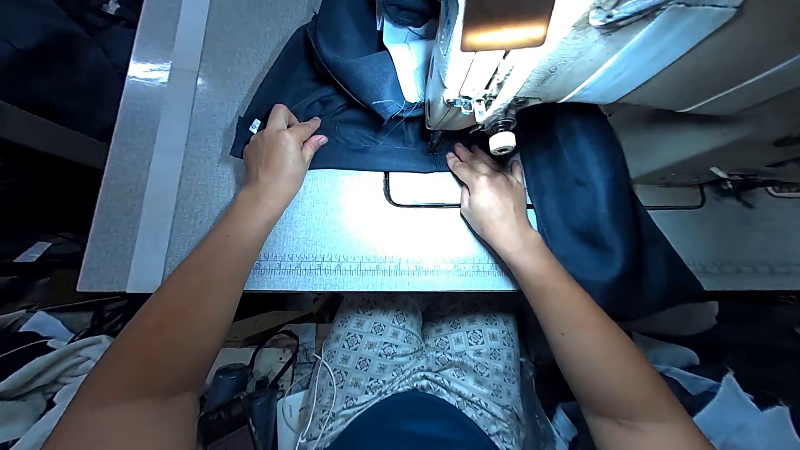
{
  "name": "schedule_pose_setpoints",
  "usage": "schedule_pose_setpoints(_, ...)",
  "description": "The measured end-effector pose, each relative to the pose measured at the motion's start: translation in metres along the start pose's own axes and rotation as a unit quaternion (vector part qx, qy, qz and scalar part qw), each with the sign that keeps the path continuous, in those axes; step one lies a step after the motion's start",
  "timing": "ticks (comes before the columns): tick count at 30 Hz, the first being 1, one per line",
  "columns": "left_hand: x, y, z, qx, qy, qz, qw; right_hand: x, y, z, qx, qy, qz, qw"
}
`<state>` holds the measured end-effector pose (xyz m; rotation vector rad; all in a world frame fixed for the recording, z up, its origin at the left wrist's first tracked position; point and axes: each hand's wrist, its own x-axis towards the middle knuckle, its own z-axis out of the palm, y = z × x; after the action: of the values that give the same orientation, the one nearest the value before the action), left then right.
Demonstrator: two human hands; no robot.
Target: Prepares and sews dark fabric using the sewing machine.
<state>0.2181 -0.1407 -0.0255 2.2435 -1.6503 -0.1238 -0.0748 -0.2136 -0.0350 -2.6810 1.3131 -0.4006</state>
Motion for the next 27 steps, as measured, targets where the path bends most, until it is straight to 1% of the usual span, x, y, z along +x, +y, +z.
schedule_pose_setpoints(10,0.002,0.002,-0.002,0.001,-0.008,-0.015,1.0,0.001,-0.001,-0.002,-0.004,-0.018,0.015,1.0)
schedule_pose_setpoints(19,0.009,0.002,-0.001,-0.001,-0.005,-0.015,1.0,0.005,0.001,0.001,-0.003,-0.015,0.014,1.0)
schedule_pose_setpoints(23,0.013,0.001,0.0,-0.003,-0.002,-0.016,1.0,0.01,0.005,0.006,0.003,0.013,0.004,1.0)
schedule_pose_setpoints(27,0.014,0.002,0.001,0.002,0.003,-0.02,1.0,0.013,0.006,0.009,0.004,0.021,0.008,1.0)
